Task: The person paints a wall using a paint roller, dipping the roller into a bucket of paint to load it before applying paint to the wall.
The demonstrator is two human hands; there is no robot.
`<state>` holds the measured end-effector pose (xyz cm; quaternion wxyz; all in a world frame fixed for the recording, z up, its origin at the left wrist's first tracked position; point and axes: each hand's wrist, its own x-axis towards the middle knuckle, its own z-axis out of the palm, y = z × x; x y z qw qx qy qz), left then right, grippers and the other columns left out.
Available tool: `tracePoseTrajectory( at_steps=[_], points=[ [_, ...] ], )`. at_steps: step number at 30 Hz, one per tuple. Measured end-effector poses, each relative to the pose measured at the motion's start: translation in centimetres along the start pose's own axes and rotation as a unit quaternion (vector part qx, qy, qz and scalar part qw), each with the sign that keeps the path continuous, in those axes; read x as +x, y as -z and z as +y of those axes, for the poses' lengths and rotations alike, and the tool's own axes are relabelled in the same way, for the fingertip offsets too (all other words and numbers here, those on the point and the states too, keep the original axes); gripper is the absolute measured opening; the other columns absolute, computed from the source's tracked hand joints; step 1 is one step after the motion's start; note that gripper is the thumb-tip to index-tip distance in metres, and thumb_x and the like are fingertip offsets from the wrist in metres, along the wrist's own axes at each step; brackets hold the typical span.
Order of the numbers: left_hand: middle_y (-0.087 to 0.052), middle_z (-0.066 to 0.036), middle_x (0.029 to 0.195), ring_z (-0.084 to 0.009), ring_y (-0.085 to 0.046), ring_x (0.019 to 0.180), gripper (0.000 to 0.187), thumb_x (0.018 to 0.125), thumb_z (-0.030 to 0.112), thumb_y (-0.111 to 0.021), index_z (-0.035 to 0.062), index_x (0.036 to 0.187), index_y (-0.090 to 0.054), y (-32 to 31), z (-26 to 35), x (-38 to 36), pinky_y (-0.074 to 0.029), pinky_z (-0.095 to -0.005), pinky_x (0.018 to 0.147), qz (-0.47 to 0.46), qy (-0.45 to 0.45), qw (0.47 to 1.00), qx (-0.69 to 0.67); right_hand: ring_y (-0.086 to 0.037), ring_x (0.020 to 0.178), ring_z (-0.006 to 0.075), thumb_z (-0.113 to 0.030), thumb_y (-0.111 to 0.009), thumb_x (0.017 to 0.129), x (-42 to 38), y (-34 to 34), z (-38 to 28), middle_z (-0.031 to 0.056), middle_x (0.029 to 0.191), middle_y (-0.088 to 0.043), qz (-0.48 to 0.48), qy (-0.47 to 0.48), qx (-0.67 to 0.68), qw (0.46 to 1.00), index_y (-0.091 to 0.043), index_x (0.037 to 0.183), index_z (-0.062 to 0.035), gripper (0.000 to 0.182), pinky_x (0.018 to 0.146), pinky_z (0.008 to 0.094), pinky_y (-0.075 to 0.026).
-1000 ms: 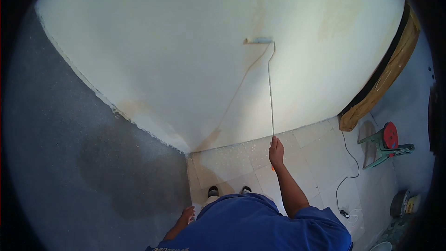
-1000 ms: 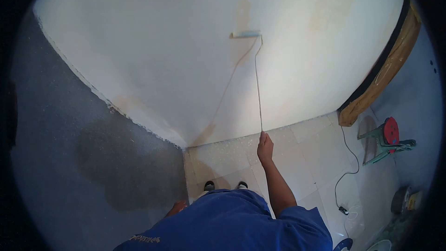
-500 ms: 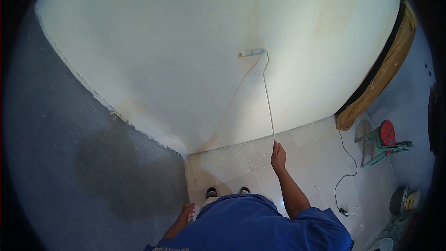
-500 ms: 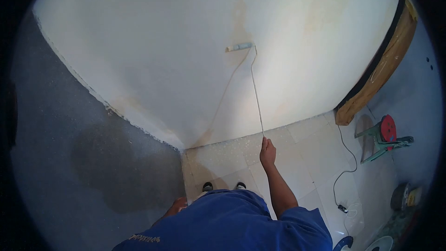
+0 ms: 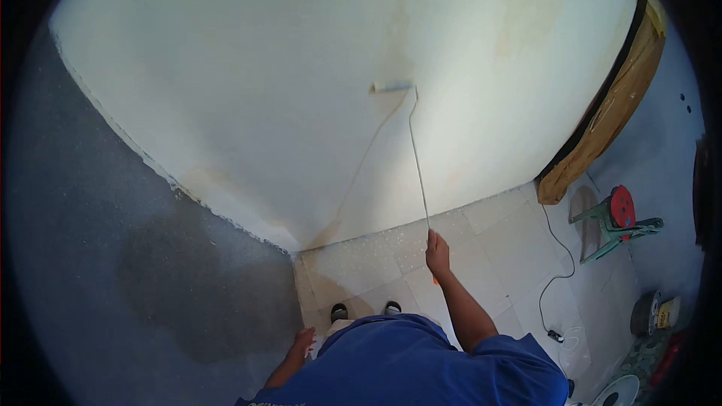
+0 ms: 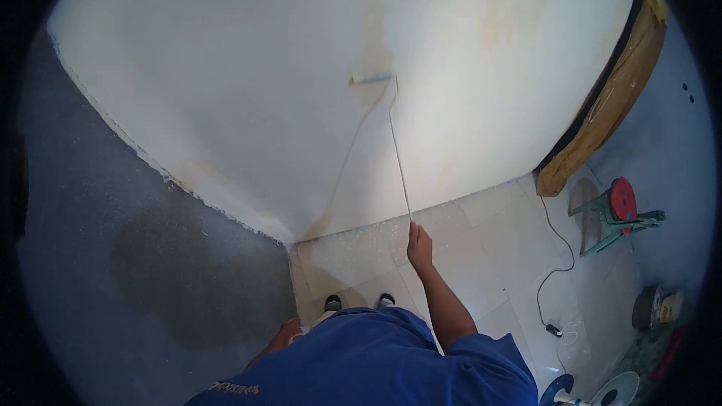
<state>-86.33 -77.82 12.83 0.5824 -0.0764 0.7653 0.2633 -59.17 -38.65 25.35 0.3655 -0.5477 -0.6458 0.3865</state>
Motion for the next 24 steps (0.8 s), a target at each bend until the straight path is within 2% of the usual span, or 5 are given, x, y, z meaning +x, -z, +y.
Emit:
tracePoseTrajectory(
  at_steps=[5, 12, 18, 21, 24],
  points=[
    [-0.049, -0.009, 0.127, -0.0289, -0.048, 0.113, 0.060, 0.087, 0.048, -0.055, 0.0147, 0.135, -0.039, 0.4, -3.2, 2.9, -0.033, -0.0525, 0.092, -0.006, -0.030, 0.999, -0.038, -0.053, 0.066, 0.0363, -0.042, -0.035, 0.098, -1.0, -0.3, 0.8, 0.0211, 0.070, -0.056, -0.037, -0.054, 0.002, 0.998, -0.052, 0.078, 0.0041, 0.053, 0.064, 0.0431, -0.042],
    [-0.048, -0.009, 0.128, -0.0292, -0.047, 0.115, 0.060, 0.087, 0.048, -0.055, 0.0152, 0.135, -0.039, 0.9, -4.6, 3.9, -0.033, -0.0528, 0.091, -0.015, -0.029, 0.998, -0.046, -0.040, 0.037, 0.0143, -0.046, -0.033, 0.098, 6.4, 1.3, -6.6, 0.0033, 0.050, -0.040, 0.009, 0.039, 0.083, 0.996, -0.043, 0.066, -0.0055, 0.053, 0.036, 0.0304, -0.036],
    [-0.042, -0.015, 0.134, -0.0324, -0.048, 0.114, 0.046, 0.096, 0.026, -0.047, 0.0108, 0.137, -0.033, 0.9, -2.1, 2.6, -0.040, -0.0462, 0.092, -0.045, -0.026, 0.999, -0.001, -0.038, 0.035, 0.0106, -0.050, -0.032, 0.097, 4.5, 6.0, -9.0, 0.0000, 0.047, -0.036, -0.064, -0.033, 0.103, 0.992, -0.039, 0.067, -0.0083, 0.052, 0.032, 0.0274, -0.034],
    [-0.040, -0.014, 0.137, -0.0361, -0.044, 0.120, 0.047, 0.096, 0.027, -0.048, 0.0128, 0.138, -0.032, 0.8, -1.0, 1.6, -0.037, -0.0486, 0.096, -0.103, -0.147, 0.960, 0.216, -0.039, 0.035, 0.0109, -0.052, -0.033, 0.096, 1.2, 6.6, -5.8, 0.0005, 0.047, -0.037, -0.075, -0.073, 0.057, 0.993, -0.040, 0.067, -0.0075, 0.054, 0.032, 0.0274, -0.035],
    [-0.039, -0.012, 0.138, -0.0341, -0.042, 0.121, 0.050, 0.096, 0.031, -0.049, 0.0125, 0.139, -0.031, -0.7, 0.7, 1.5, -0.034, -0.0483, 0.099, -0.076, -0.019, 0.996, 0.031, -0.041, 0.035, 0.0121, -0.053, -0.034, 0.096, -1.0, 7.6, -6.1, 0.0015, 0.047, -0.038, -0.105, -0.127, 0.029, 0.986, -0.042, 0.067, -0.0069, 0.055, 0.032, 0.0282, -0.036]
  ],
)
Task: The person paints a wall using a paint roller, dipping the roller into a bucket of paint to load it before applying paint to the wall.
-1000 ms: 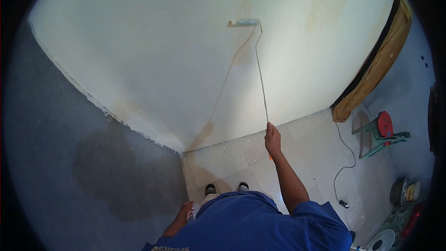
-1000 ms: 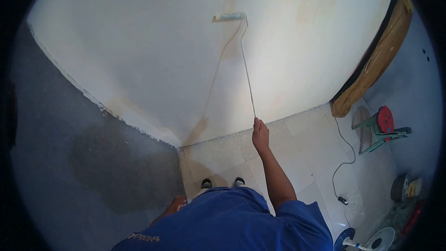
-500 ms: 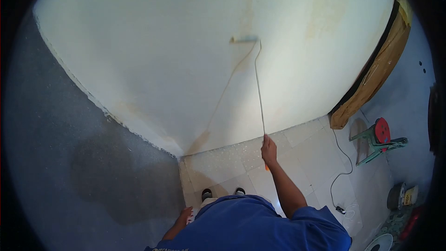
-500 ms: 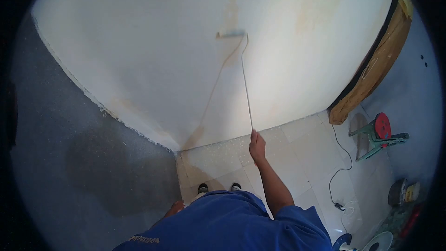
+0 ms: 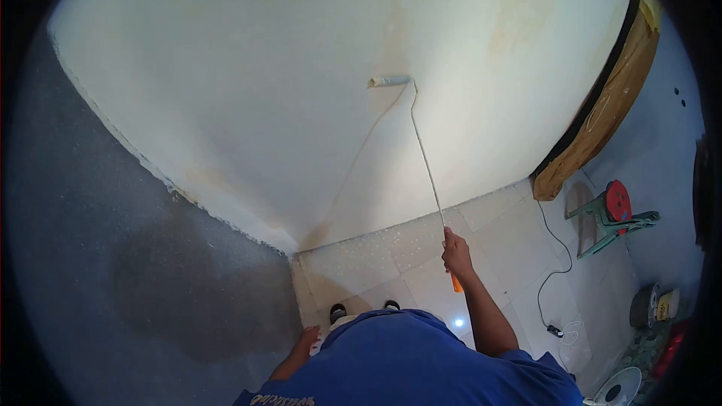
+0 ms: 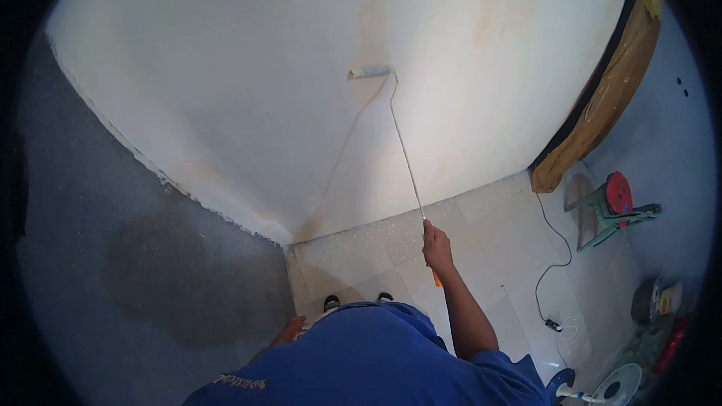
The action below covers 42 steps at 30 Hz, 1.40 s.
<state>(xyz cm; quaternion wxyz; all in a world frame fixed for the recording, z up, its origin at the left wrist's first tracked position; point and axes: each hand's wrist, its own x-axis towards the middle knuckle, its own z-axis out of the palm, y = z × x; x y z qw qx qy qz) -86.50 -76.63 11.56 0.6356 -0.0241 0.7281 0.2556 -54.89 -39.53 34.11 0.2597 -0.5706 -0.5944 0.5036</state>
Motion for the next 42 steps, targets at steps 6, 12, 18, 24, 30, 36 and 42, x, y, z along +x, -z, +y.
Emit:
tracePoseTrajectory(
  at_steps=[6, 12, 18, 24, 30, 36, 42],
  points=[
    [-0.040, -0.008, 0.134, -0.0271, -0.043, 0.120, 0.064, 0.090, 0.045, -0.056, 0.0135, 0.139, -0.029, 0.4, 0.8, 0.9, -0.033, -0.0453, 0.099, -0.001, 0.002, 1.000, -0.022, -0.044, 0.036, 0.0142, -0.045, -0.037, 0.097, -0.6, 2.7, -4.8, 0.0039, 0.048, -0.042, 0.040, 0.018, 0.007, 0.999, -0.045, 0.066, -0.0034, 0.053, 0.033, 0.0302, -0.038],
    [-0.048, -0.009, 0.125, -0.0269, -0.046, 0.116, 0.066, 0.087, 0.045, -0.059, 0.0110, 0.137, -0.033, 1.1, 0.2, 3.0, -0.032, -0.0496, 0.098, -0.006, -0.020, 1.000, -0.005, -0.037, 0.035, 0.0127, -0.052, -0.037, 0.096, 2.0, 7.1, -13.4, 0.0017, 0.049, -0.039, 0.060, 0.069, 0.026, 0.996, -0.042, 0.064, -0.0041, 0.058, 0.034, 0.0291, -0.035],
    [-0.050, -0.012, 0.121, -0.0208, -0.055, 0.087, 0.055, 0.090, 0.040, -0.057, 0.0076, 0.131, -0.040, -0.4, 2.5, 2.9, -0.048, -0.0325, 0.069, 0.055, 0.001, 0.998, 0.015, -0.041, 0.036, 0.0140, -0.054, -0.037, 0.095, -0.5, 6.4, -8.2, 0.0046, 0.050, -0.043, 0.042, -0.007, -0.027, 0.999, -0.044, 0.066, -0.0035, 0.058, 0.035, 0.0301, -0.039],
    [-0.057, -0.004, 0.110, -0.0224, -0.054, 0.087, 0.052, 0.085, 0.049, -0.057, 0.0156, 0.124, -0.048, 0.7, 1.3, 6.4, -0.039, -0.0475, 0.075, 0.045, -0.024, 0.999, 0.004, -0.043, 0.037, 0.0132, -0.050, -0.039, 0.095, -1.9, 6.2, -5.9, 0.0035, 0.051, -0.043, 0.057, -0.016, -0.030, 0.998, -0.045, 0.066, -0.0035, 0.055, 0.033, 0.0299, -0.038],
    [-0.057, -0.005, 0.110, -0.0225, -0.055, 0.088, 0.050, 0.085, 0.048, -0.057, 0.0150, 0.122, -0.049, 1.2, 2.2, 6.7, -0.040, -0.0476, 0.073, 0.047, -0.005, 0.998, 0.049, -0.037, 0.036, 0.0089, -0.050, -0.041, 0.095, -2.9, 7.5, -10.7, -0.0003, 0.049, -0.038, 0.088, 0.017, -0.034, 0.995, -0.042, 0.066, -0.0066, 0.052, 0.032, 0.0275, -0.034],
    [-0.057, -0.005, 0.109, -0.0238, -0.056, 0.090, 0.046, 0.087, 0.046, -0.055, 0.0130, 0.118, -0.051, 0.7, 3.8, 5.6, -0.041, -0.0475, 0.073, 0.035, 0.012, 0.997, 0.062, -0.039, 0.039, 0.0095, -0.053, -0.039, 0.095, -1.1, 8.5, -10.2, 0.0011, 0.050, -0.040, 0.112, 0.066, -0.084, 0.988, -0.042, 0.067, -0.0060, 0.054, 0.033, 0.0283, -0.035],
    [-0.057, -0.006, 0.109, -0.0249, -0.055, 0.093, 0.048, 0.087, 0.047, -0.055, 0.0123, 0.120, -0.049, 0.0, 3.9, 3.8, -0.042, -0.0477, 0.074, 0.056, -0.035, 0.997, 0.045, -0.040, 0.034, 0.0118, -0.054, -0.038, 0.095, -2.3, 6.5, -7.3, 0.0014, 0.048, -0.038, 0.099, 0.029, -0.066, 0.992, -0.040, 0.065, -0.0063, 0.056, 0.031, 0.0289, -0.036]
  ],
)
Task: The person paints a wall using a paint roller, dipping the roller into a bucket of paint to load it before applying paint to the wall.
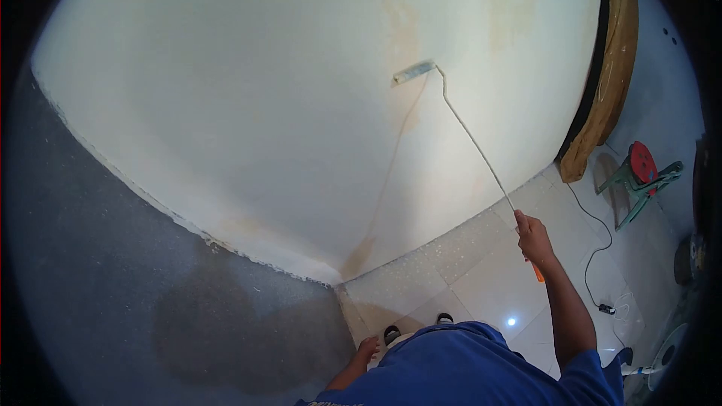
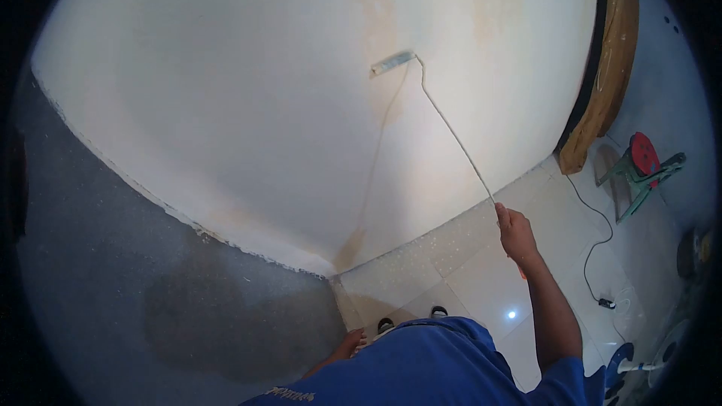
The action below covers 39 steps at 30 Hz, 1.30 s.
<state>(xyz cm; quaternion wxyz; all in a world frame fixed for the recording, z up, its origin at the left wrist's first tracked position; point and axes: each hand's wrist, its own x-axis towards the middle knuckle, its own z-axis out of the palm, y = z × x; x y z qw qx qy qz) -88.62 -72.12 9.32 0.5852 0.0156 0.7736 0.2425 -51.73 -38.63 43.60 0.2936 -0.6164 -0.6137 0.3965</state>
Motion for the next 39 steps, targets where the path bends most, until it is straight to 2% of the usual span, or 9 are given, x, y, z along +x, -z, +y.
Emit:
tracePoseTrajectory(
  at_steps=[9, 19, 21, 25, 28, 30, 33, 36, 39],
  points=[
    [-0.050, -0.009, 0.125, -0.0258, -0.053, 0.101, 0.057, 0.089, 0.047, -0.053, 0.0140, 0.133, -0.040, 1.8, -4.9, 3.5, -0.037, -0.0488, 0.089, -0.058, 0.005, 0.998, 0.022, -0.038, 0.034, 0.0098, -0.054, -0.039, 0.094, 0.3, 0.5, -5.6, -0.0001, 0.048, -0.037, -0.026, -0.023, 0.092, 0.995, -0.039, 0.064, -0.0087, 0.054, 0.031, 0.0259, -0.034],
    [-0.052, -0.009, 0.122, -0.0260, -0.053, 0.107, 0.053, 0.091, 0.045, -0.051, 0.0136, 0.133, -0.042, 2.2, -1.8, 1.8, -0.038, -0.0480, 0.088, -0.019, 0.020, 0.999, -0.039, -0.044, 0.038, 0.0149, -0.054, -0.037, 0.094, -0.5, -3.2, 0.8, 0.0054, 0.051, -0.044, -0.012, -0.032, 0.074, 0.997, -0.047, 0.068, -0.0008, 0.060, 0.033, 0.0313, -0.038],
    [-0.051, -0.012, 0.118, -0.0214, -0.058, 0.091, 0.056, 0.088, 0.045, -0.058, 0.0104, 0.129, -0.041, 3.3, -1.6, 2.2, -0.045, -0.0260, 0.048, -0.087, 0.066, 0.993, -0.053, -0.043, 0.037, 0.0140, -0.053, -0.038, 0.095, -0.3, -3.1, 0.1, 0.0042, 0.050, -0.042, -0.019, -0.034, 0.084, 0.996, -0.046, 0.067, -0.0017, 0.059, 0.033, 0.0307, -0.038],
    [-0.051, -0.012, 0.120, -0.0204, -0.058, 0.085, 0.059, 0.089, 0.042, -0.058, 0.0115, 0.134, -0.037, 3.4, -2.8, 2.1, -0.045, -0.0231, 0.048, -0.051, 0.012, 0.996, -0.066, -0.041, 0.034, 0.0118, -0.053, -0.038, 0.095, 0.7, -2.7, -2.5, 0.0008, 0.046, -0.037, -0.020, -0.012, 0.137, 0.990, -0.043, 0.065, -0.0048, 0.057, 0.032, 0.0289, -0.037],
    [-0.047, -0.015, 0.128, -0.0239, -0.057, 0.100, 0.063, 0.091, 0.040, -0.056, 0.0098, 0.140, -0.030, 3.8, -2.9, 1.8, -0.052, -0.0276, 0.068, -0.086, -0.010, 0.996, -0.003, -0.039, 0.034, 0.0106, -0.053, -0.039, 0.095, 1.3, -3.2, -2.3, -0.0001, 0.048, -0.037, -0.015, -0.009, 0.139, 0.990, -0.042, 0.067, -0.0069, 0.053, 0.031, 0.0275, -0.035],
    [-0.037, -0.018, 0.139, -0.0283, -0.046, 0.120, 0.066, 0.094, 0.036, -0.052, 0.0071, 0.145, -0.021, 3.3, -2.8, 1.8, -0.044, -0.0374, 0.095, -0.078, 0.004, 0.995, -0.058, -0.037, 0.033, 0.0096, -0.053, -0.039, 0.094, 1.4, -3.7, -1.1, -0.0007, 0.048, -0.037, -0.016, -0.004, 0.141, 0.990, -0.042, 0.070, -0.0083, 0.051, 0.030, 0.0261, -0.033],
    [-0.026, -0.019, 0.146, -0.0304, -0.030, 0.134, 0.069, 0.095, 0.036, -0.051, 0.0042, 0.145, -0.016, 2.6, -1.7, -0.1, -0.029, -0.0441, 0.108, -0.070, 0.030, 0.995, -0.071, -0.038, 0.033, 0.0102, -0.053, -0.039, 0.094, 0.6, -4.6, 1.3, -0.0003, 0.047, -0.037, -0.038, -0.019, 0.137, 0.990, -0.043, 0.070, -0.0080, 0.051, 0.030, 0.0261, -0.034],
    [-0.048, -0.008, 0.129, -0.0248, -0.049, 0.113, 0.059, 0.089, 0.049, -0.054, 0.0136, 0.133, -0.038, 2.8, -2.6, 0.2, -0.036, -0.0467, 0.091, -0.049, 0.022, 0.998, -0.028, -0.039, 0.032, 0.0108, -0.053, -0.040, 0.094, 0.8, -5.1, 1.5, 0.0007, 0.047, -0.039, -0.037, -0.046, 0.152, 0.987, -0.043, 0.070, -0.0078, 0.051, 0.029, 0.0258, -0.033],
    [-0.046, -0.008, 0.130, -0.0258, -0.048, 0.114, 0.058, 0.090, 0.047, -0.055, 0.0126, 0.134, -0.038, 4.4, -4.4, -0.3, -0.038, -0.0460, 0.092, -0.117, -0.037, 0.992, -0.015, -0.038, 0.033, 0.0104, -0.054, -0.040, 0.094, 2.2, -4.8, -0.5, 0.0005, 0.047, -0.039, -0.022, -0.008, 0.176, 0.984, -0.042, 0.069, -0.0083, 0.052, 0.029, 0.0258, -0.034]
  ],
)
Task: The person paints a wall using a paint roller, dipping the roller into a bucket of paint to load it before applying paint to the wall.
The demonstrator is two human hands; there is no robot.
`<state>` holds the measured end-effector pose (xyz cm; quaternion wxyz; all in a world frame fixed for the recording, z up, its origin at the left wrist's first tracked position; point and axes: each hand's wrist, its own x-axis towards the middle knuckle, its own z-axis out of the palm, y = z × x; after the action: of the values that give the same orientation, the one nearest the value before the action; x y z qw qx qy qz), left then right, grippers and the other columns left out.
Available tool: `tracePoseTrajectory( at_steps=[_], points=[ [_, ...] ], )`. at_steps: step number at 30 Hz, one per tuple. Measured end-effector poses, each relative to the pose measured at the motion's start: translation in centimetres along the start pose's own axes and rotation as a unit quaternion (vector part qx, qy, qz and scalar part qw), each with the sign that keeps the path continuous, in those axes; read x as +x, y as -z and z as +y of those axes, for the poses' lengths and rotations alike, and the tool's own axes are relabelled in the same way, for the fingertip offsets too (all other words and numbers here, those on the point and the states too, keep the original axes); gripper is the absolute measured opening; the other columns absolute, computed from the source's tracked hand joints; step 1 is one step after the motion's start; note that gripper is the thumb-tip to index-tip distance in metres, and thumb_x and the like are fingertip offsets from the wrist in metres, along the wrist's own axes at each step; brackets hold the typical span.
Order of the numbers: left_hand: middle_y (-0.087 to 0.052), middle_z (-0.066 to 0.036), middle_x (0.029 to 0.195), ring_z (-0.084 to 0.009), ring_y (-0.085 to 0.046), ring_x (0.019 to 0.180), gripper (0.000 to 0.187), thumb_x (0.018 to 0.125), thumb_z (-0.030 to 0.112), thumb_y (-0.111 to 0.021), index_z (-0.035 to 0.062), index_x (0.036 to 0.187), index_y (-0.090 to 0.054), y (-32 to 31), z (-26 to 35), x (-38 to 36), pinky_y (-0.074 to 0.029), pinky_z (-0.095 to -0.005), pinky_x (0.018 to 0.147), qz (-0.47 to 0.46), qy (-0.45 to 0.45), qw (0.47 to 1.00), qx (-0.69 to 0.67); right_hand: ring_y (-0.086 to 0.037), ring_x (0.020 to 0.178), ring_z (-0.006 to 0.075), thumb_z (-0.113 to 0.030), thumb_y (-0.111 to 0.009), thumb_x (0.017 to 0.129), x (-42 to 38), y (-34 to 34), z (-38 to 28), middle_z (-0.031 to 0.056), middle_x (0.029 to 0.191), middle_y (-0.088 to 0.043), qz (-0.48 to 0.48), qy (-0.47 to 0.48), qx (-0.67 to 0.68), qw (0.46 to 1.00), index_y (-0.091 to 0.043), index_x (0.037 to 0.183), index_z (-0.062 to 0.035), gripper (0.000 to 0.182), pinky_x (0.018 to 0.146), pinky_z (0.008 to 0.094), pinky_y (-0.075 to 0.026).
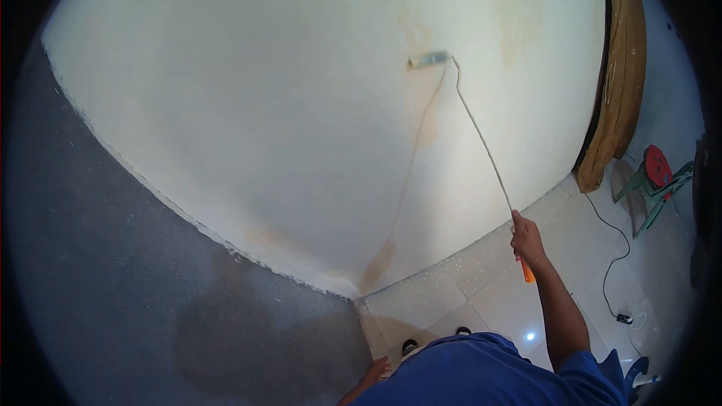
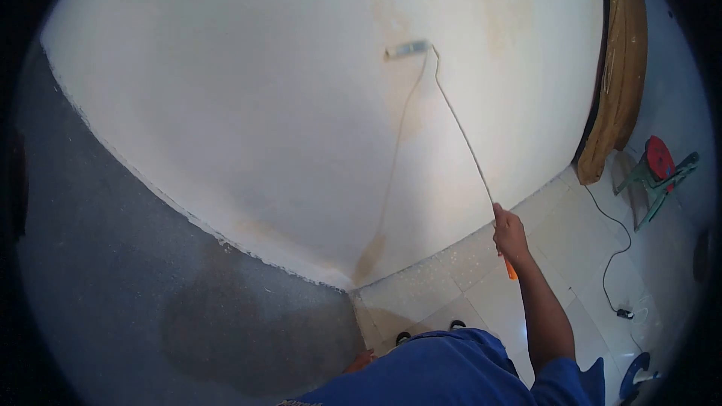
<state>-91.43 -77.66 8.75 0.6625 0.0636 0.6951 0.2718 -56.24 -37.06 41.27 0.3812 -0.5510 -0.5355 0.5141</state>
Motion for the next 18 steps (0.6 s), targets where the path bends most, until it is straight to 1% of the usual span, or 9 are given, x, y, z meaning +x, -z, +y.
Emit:
tracePoseTrajectory(
  at_steps=[4, 6, 7, 8, 10, 12, 13, 15, 18],
  points=[
    [-0.046, -0.009, 0.129, -0.0270, -0.050, 0.112, 0.055, 0.092, 0.039, -0.055, 0.0128, 0.136, -0.036, 0.9, -2.4, 4.3, -0.041, -0.0442, 0.093, 0.073, 0.020, 0.993, -0.095, -0.040, 0.036, 0.0110, -0.056, -0.039, 0.093, 1.1, 0.7, -2.1, 0.0008, 0.049, -0.039, -0.016, -0.012, -0.001, 1.000, -0.045, 0.069, -0.0060, 0.056, 0.033, 0.0276, -0.036],
    [-0.049, -0.011, 0.124, -0.0267, -0.052, 0.108, 0.053, 0.094, 0.031, -0.055, 0.0105, 0.138, -0.034, 1.9, -2.4, 5.8, -0.046, -0.0418, 0.091, -0.012, 0.198, 0.962, -0.188, -0.042, 0.036, 0.0121, -0.056, -0.039, 0.093, 0.8, 1.6, -1.5, 0.0021, 0.049, -0.040, -0.004, -0.001, -0.048, 0.999, -0.045, 0.068, -0.0054, 0.057, 0.033, 0.0276, -0.036],
    [-0.049, -0.011, 0.124, -0.0267, -0.052, 0.108, 0.053, 0.094, 0.031, -0.055, 0.0105, 0.138, -0.034, 2.1, -2.9, 6.4, -0.046, -0.0418, 0.091, -0.012, 0.199, 0.962, -0.189, -0.043, 0.036, 0.0146, -0.055, -0.038, 0.094, 0.6, 1.7, -0.4, 0.0057, 0.051, -0.044, 0.007, 0.005, -0.080, 0.997, -0.047, 0.068, -0.0030, 0.059, 0.034, 0.0295, -0.037],
    [-0.050, -0.011, 0.120, -0.0259, -0.054, 0.106, 0.052, 0.094, 0.030, -0.055, 0.0096, 0.137, -0.035, 2.0, -2.7, 5.8, -0.046, -0.0420, 0.089, -0.071, 0.165, 0.959, -0.220, -0.043, 0.036, 0.0146, -0.055, -0.038, 0.094, 0.1, 1.7, 0.6, 0.0057, 0.051, -0.044, 0.006, 0.006, -0.080, 0.997, -0.047, 0.068, -0.0030, 0.059, 0.034, 0.0295, -0.037],
    [-0.052, -0.012, 0.117, -0.0251, -0.055, 0.104, 0.051, 0.094, 0.029, -0.056, 0.0088, 0.136, -0.037, 2.1, -3.1, 6.2, -0.047, -0.0421, 0.088, -0.132, 0.126, 0.950, -0.252, -0.038, 0.033, 0.0111, -0.055, -0.039, 0.094, -0.5, 1.6, 2.6, 0.0005, 0.048, -0.038, 0.021, 0.002, -0.101, 0.995, -0.042, 0.067, -0.0070, 0.056, 0.030, 0.0277, -0.035],
    [-0.053, -0.012, 0.116, -0.0252, -0.055, 0.104, 0.048, 0.093, 0.029, -0.056, 0.0087, 0.134, -0.040, 2.0, -3.2, 6.7, -0.048, -0.0417, 0.088, -0.206, 0.121, 0.919, -0.313, -0.039, 0.034, 0.0115, -0.054, -0.038, 0.094, 0.5, 1.6, 4.6, 0.0009, 0.049, -0.038, 0.041, 0.047, -0.121, 0.991, -0.044, 0.068, -0.0059, 0.055, 0.031, 0.0281, -0.036],
    [-0.053, -0.012, 0.116, -0.0252, -0.055, 0.104, 0.048, 0.093, 0.029, -0.056, 0.0087, 0.134, -0.040, 2.6, -6.5, 4.4, -0.048, -0.0417, 0.088, -0.207, 0.121, 0.919, -0.312, -0.039, 0.034, 0.0116, -0.053, -0.038, 0.095, 0.4, 1.5, 4.0, 0.0009, 0.049, -0.038, 0.050, 0.048, -0.119, 0.990, -0.044, 0.068, -0.0058, 0.054, 0.031, 0.0282, -0.036],
    [-0.050, -0.011, 0.123, -0.0267, -0.053, 0.108, 0.052, 0.092, 0.032, -0.057, 0.0110, 0.136, -0.038, 2.2, -2.7, 6.7, -0.044, -0.0456, 0.091, -0.072, 0.135, 0.971, -0.185, -0.039, 0.035, 0.0116, -0.052, -0.039, 0.095, 0.4, 1.8, 3.5, 0.0009, 0.049, -0.038, 0.062, 0.046, -0.117, 0.990, -0.044, 0.068, -0.0057, 0.053, 0.031, 0.0283, -0.035],
    [-0.048, -0.010, 0.127, -0.0271, -0.051, 0.112, 0.055, 0.091, 0.037, -0.057, 0.0119, 0.136, -0.038, 1.7, -1.9, 6.7, -0.041, -0.0476, 0.092, -0.050, 0.132, 0.982, -0.126, -0.039, 0.035, 0.0112, -0.050, -0.039, 0.095, 0.6, 2.7, 3.1, 0.0006, 0.049, -0.038, 0.060, 0.062, -0.137, 0.987, -0.044, 0.069, -0.0059, 0.052, 0.031, 0.0279, -0.035]
  ],
)
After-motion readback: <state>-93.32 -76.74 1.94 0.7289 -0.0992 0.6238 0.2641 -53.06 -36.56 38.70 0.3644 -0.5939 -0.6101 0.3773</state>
